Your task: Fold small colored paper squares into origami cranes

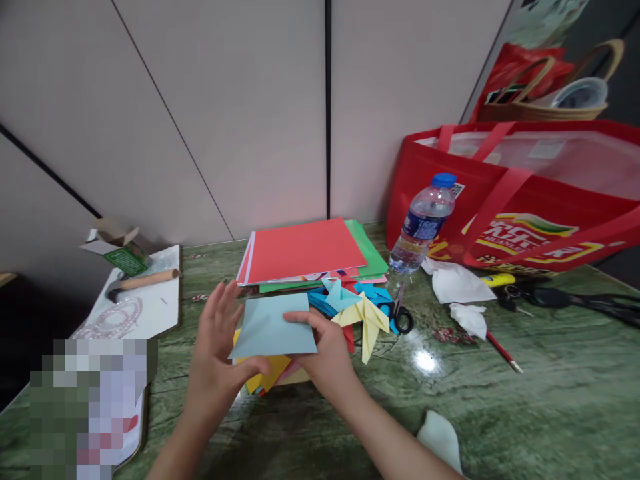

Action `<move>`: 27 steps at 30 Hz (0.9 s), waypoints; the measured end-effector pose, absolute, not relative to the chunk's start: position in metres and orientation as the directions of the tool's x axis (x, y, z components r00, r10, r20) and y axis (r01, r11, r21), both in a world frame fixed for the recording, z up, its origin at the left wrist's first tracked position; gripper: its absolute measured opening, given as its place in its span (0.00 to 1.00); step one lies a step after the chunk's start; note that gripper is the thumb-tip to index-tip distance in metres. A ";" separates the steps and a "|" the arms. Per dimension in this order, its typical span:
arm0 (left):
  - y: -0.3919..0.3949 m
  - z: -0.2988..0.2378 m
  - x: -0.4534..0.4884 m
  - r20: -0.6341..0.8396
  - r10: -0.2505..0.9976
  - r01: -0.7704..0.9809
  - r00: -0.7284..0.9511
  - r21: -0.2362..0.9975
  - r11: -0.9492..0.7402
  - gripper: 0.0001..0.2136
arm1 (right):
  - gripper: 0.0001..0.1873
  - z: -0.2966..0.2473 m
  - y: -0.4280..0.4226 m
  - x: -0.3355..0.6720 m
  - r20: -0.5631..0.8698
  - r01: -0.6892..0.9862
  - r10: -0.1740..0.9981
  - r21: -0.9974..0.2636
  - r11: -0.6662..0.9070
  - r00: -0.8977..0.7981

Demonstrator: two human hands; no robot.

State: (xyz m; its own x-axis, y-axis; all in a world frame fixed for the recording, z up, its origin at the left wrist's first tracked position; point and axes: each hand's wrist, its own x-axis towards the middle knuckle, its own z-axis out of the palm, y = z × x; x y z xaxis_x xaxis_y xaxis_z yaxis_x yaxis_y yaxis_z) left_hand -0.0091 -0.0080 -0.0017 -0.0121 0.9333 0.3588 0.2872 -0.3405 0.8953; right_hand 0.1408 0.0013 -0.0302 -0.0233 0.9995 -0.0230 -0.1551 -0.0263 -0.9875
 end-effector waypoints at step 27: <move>-0.002 -0.008 -0.008 -0.070 0.996 -0.207 -0.048 0.977 0.058 0.21 | 0.21 -0.027 0.000 0.134 -0.059 -0.295 0.998 -0.954 -0.047 0.034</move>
State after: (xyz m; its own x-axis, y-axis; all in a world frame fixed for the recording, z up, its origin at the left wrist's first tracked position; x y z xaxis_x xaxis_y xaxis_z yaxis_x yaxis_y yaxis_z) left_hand -0.0075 -0.0016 -0.0079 -0.0484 0.9964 -0.0698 -0.2069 0.0584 0.9766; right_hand 0.1336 -0.0001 -0.0271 0.0336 0.9977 -0.0592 -0.2946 -0.0467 -0.9545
